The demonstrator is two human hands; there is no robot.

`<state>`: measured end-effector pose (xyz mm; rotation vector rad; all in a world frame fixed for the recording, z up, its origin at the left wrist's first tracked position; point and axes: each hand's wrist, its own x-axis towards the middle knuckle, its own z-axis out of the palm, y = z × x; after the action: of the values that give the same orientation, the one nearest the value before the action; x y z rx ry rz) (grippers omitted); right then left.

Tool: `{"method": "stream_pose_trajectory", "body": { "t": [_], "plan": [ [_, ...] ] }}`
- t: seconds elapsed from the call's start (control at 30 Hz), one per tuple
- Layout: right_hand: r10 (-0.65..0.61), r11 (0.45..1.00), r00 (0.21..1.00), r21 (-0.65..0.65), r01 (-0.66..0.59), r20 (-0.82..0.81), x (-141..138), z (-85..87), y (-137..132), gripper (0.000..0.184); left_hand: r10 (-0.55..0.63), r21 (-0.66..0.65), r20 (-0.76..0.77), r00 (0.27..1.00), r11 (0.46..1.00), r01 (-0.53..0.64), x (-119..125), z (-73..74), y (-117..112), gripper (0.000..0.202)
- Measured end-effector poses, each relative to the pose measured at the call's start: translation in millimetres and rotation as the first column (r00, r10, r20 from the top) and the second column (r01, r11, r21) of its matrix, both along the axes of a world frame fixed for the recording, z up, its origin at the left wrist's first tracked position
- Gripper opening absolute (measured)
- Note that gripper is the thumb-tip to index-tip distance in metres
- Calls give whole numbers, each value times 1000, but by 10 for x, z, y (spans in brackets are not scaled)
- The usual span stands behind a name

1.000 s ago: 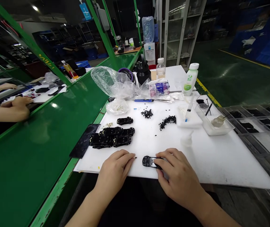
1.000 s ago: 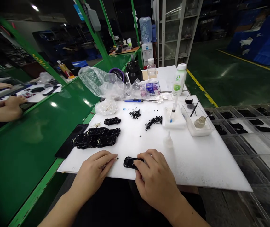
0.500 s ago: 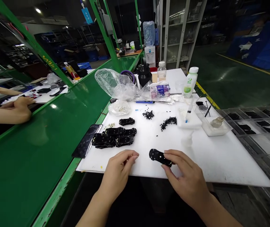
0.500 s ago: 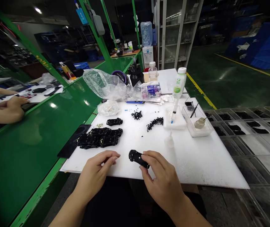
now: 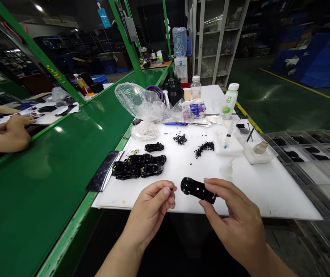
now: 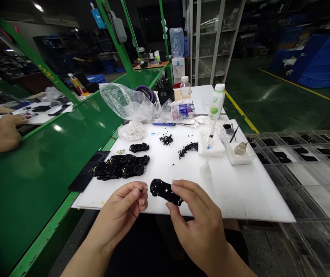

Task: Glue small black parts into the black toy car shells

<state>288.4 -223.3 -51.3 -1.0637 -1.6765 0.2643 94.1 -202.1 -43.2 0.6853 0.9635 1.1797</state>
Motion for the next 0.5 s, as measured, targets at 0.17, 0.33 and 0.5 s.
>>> {"method": "stream_pose_trajectory", "body": {
  "t": [0.17, 0.33, 0.5],
  "plan": [
    [2, 998, 1000, 63, -4, 23, -20, 10, -10, 36, 131, 70, -150, 980, 990, -122, 39, -23, 1, 18],
    [-3, 994, 999, 106, -2, 44, -62, 21, -16, 37, 151, 35, -119, 981, 988, -148, 85, -52, 13, 19],
    [-39, 989, 996, 145, 27, 80, -72, -16, -40, 38, 113, 12, -61, 992, 994, -113, 169, -18, 9, 17]
  ]
}}
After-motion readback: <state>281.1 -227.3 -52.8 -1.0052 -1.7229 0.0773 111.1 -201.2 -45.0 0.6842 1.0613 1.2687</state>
